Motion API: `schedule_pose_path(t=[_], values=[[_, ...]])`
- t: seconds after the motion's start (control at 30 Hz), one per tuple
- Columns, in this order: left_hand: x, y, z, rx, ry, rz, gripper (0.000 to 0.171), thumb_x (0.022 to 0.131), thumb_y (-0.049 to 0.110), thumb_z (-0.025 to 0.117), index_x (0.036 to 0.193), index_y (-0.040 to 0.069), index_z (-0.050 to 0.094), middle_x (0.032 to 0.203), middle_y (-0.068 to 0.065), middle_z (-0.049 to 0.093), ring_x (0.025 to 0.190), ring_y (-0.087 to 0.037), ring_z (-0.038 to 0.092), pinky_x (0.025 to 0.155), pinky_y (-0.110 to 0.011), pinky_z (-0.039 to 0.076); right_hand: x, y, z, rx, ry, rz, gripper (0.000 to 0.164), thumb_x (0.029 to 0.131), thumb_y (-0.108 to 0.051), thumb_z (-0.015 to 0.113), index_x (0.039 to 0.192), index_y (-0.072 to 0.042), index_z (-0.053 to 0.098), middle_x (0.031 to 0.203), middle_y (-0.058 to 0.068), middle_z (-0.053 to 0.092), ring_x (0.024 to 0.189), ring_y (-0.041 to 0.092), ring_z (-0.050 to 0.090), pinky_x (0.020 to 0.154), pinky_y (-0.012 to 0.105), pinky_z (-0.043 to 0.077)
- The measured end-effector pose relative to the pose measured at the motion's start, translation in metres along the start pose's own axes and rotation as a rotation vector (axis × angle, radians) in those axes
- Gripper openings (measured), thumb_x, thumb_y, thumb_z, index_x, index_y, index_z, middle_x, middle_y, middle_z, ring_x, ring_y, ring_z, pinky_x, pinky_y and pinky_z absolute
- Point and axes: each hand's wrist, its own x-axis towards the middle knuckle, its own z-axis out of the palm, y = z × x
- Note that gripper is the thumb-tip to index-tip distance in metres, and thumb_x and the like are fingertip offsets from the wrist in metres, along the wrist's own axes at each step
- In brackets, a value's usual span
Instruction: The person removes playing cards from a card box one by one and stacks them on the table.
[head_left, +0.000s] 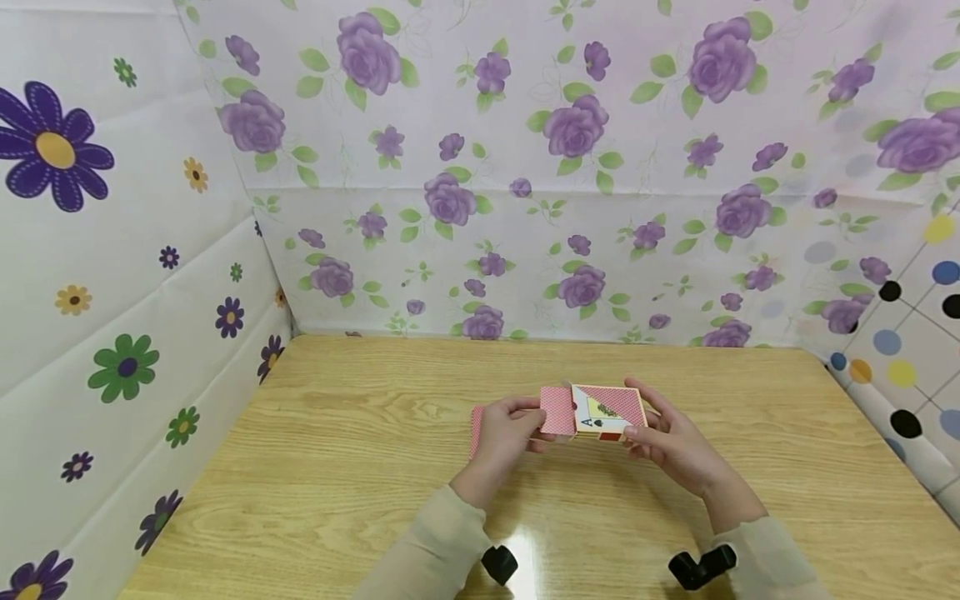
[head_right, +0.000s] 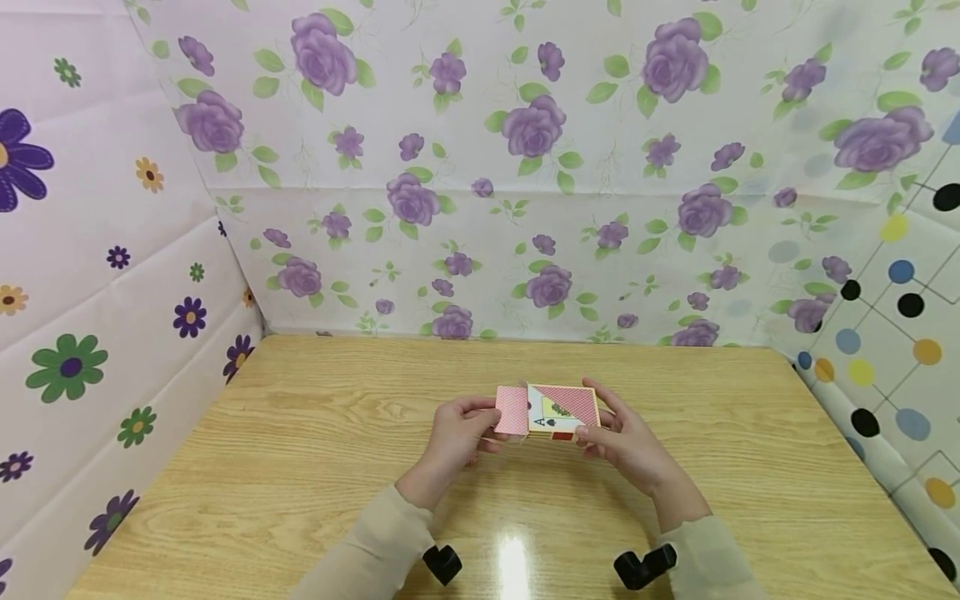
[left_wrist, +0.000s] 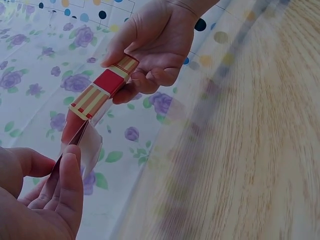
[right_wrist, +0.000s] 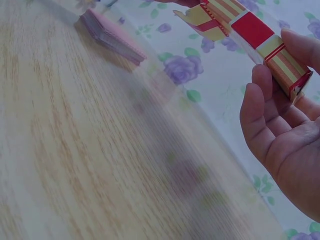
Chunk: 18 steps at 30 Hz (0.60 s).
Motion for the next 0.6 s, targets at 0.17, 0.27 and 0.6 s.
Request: schedule_pose_path(t=[0.17, 0.27, 0.6], values=[[-0.0010, 0.0008, -0.0021, -0.006, -0.005, -0.001, 0.026, 0.089, 0.004, 0.060, 0.113, -0.006, 0.061, 0.092, -0.019, 0.070, 0.066, -0.016, 0.068, 0.053, -0.023, 0.055, -0.0003, 0.0004, -0.0005, -0.001, 0.003, -0.003, 0.073, 0.097, -0.002, 0.049, 0.153, -0.024, 0.007, 0.119, -0.001, 0.058, 0.087, 0.010, 0.062, 0.076, 0.031, 0.055], [-0.0016, 0.0007, -0.0034, -0.006, -0.005, 0.005, 0.026, 0.089, 0.004, 0.060, 0.113, -0.007, 0.060, 0.093, -0.020, 0.070, 0.068, -0.020, 0.069, 0.052, -0.024, 0.055, -0.0005, 0.0005, -0.0008, 0.007, 0.003, -0.004, 0.074, 0.096, -0.002, 0.049, 0.153, -0.024, 0.006, 0.120, -0.002, 0.059, 0.088, 0.011, 0.063, 0.077, 0.031, 0.055], [0.0004, 0.0010, -0.0073, 0.050, 0.045, -0.016, 0.025, 0.088, 0.010, 0.063, 0.110, -0.001, 0.064, 0.087, -0.015, 0.072, 0.058, -0.016, 0.068, 0.040, -0.019, 0.047, -0.0015, 0.0007, -0.0021, 0.028, 0.010, 0.008, 0.075, 0.096, -0.002, 0.049, 0.153, -0.026, 0.007, 0.121, -0.004, 0.060, 0.089, 0.011, 0.064, 0.077, 0.028, 0.055]])
